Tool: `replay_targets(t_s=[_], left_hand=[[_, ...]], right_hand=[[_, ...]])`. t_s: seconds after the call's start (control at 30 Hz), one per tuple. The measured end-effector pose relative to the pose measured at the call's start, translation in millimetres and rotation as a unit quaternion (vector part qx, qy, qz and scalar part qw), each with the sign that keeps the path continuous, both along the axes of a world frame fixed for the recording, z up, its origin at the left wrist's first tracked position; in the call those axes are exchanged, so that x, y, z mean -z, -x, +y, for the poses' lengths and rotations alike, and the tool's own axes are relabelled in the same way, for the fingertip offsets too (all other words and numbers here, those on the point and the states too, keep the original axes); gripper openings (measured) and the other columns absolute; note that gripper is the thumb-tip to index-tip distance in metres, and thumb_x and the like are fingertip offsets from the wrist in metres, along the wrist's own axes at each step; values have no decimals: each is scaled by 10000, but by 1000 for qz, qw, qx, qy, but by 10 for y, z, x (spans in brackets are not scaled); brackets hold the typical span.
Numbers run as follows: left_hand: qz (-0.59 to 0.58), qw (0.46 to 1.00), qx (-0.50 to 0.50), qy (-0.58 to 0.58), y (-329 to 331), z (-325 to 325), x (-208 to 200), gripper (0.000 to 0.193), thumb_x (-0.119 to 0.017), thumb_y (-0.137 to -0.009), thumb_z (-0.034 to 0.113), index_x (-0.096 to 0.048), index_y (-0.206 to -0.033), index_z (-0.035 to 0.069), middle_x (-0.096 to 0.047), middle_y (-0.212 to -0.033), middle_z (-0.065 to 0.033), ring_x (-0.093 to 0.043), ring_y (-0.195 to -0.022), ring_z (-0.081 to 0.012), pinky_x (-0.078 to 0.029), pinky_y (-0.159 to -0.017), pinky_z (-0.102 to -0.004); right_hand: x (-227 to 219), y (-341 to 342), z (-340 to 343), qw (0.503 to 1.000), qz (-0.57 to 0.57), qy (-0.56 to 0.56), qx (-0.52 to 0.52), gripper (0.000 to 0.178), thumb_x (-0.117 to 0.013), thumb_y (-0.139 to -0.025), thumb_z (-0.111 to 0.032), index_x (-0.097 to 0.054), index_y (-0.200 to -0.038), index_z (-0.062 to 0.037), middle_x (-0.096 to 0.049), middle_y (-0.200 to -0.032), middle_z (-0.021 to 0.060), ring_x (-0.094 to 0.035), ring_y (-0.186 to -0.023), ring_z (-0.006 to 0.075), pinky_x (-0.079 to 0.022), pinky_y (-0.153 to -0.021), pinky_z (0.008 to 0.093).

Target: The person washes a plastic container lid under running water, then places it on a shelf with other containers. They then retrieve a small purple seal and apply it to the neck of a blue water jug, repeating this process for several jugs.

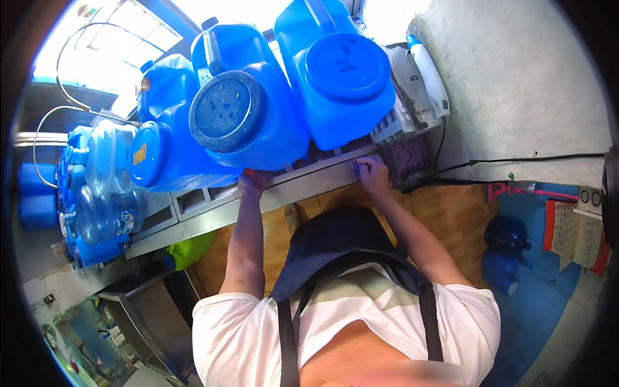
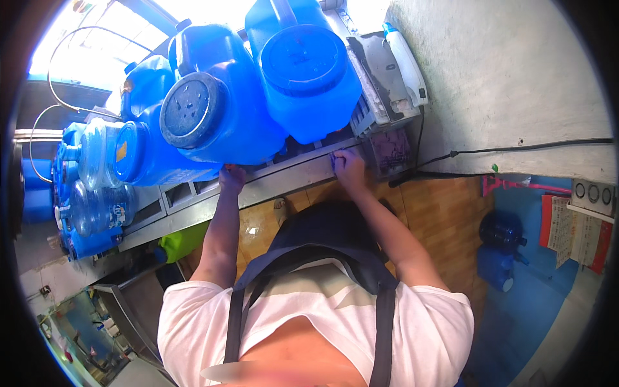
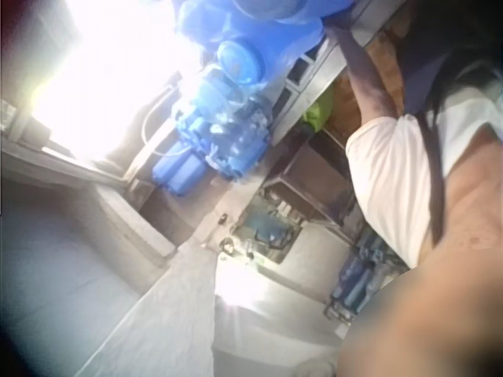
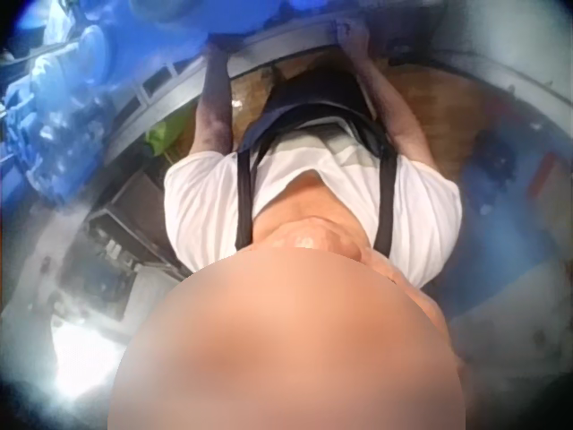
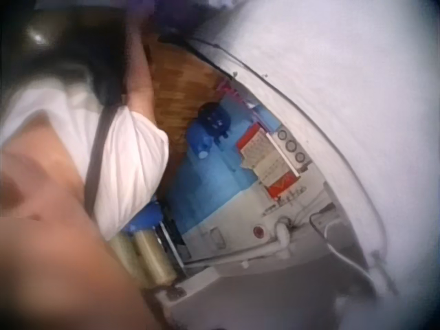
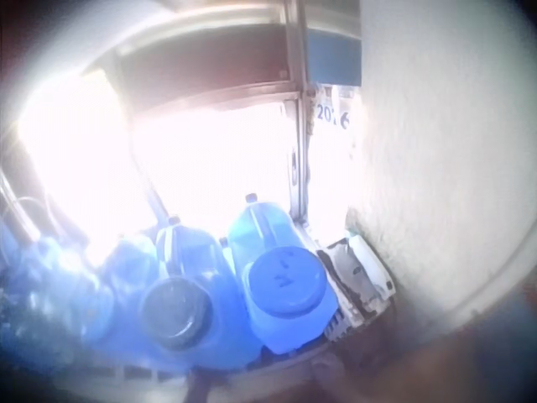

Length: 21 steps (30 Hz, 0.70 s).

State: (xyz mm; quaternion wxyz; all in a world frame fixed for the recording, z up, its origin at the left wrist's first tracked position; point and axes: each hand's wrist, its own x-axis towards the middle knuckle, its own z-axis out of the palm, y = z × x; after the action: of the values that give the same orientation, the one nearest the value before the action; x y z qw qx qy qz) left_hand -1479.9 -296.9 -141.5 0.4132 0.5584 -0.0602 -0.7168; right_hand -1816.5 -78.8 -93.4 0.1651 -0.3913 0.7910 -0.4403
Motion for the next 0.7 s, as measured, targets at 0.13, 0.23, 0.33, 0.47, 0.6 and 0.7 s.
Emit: replay_targets(t_s=[0.13, 0.23, 0.33, 0.47, 0.6, 0.7], left_hand=[[125, 989, -12, 84, 32, -155, 125, 232, -533, -961, 377, -583, -882, 164, -626, -852, -8, -626, -759, -194, -553, -601, -358], [49, 989, -104, 98, 40, -313, 387, 252, -524, -973, 345, -625, -1015, 118, -660, -910, -45, -651, -778, -213, -555, -604, -365], [-163, 974, -56, 148, -31, -286, 647, 300, -510, -969, 347, -636, -966, 75, -659, -812, -49, -638, -686, -188, -512, -574, -338], [-245, 960, -61, 123, 21, -205, 701, 229, -519, -967, 261, -619, -868, 81, -620, -742, -44, -568, -549, -171, -431, -448, -317], [46, 992, -58, 99, 74, -116, 477, 252, -509, -976, 253, -583, -793, 97, -548, -634, -26, -478, -453, -157, -332, -369, -287], [-103, 990, 1, 97, 101, -37, 326, 359, -498, -992, 365, -558, -756, 102, -501, -570, -15, -477, -460, -151, -339, -386, -288]], right_hand=[[797, 189, -645, 962, -108, -188, 168, 316, -606, -916, -330, -713, -908, -33, -704, -944, 134, -677, -786, 267, -528, -712, 364], [1093, 370, -1005, 890, -352, -85, 278, 381, -570, -939, -428, -687, -932, -66, -703, -926, 113, -676, -722, 214, -520, -603, 332], [1065, 430, -1087, 827, -498, -56, 256, 368, -536, -949, -478, -626, -933, -122, -660, -818, 73, -637, -612, 172, -467, -468, 299], [864, 371, -1180, 816, -491, -97, 290, 348, -492, -958, -502, -529, -876, -165, -517, -616, 24, -513, -433, 153, -364, -354, 286], [714, 375, -1195, 819, -512, -84, 242, 334, -463, -970, -469, -487, -859, -155, -423, -547, 12, -430, -376, 150, -326, -334, 274], [591, 423, -1157, 799, -558, -86, 208, 347, -451, -972, -455, -486, -825, -143, -435, -546, 17, -429, -378, 143, -314, -328, 271]])
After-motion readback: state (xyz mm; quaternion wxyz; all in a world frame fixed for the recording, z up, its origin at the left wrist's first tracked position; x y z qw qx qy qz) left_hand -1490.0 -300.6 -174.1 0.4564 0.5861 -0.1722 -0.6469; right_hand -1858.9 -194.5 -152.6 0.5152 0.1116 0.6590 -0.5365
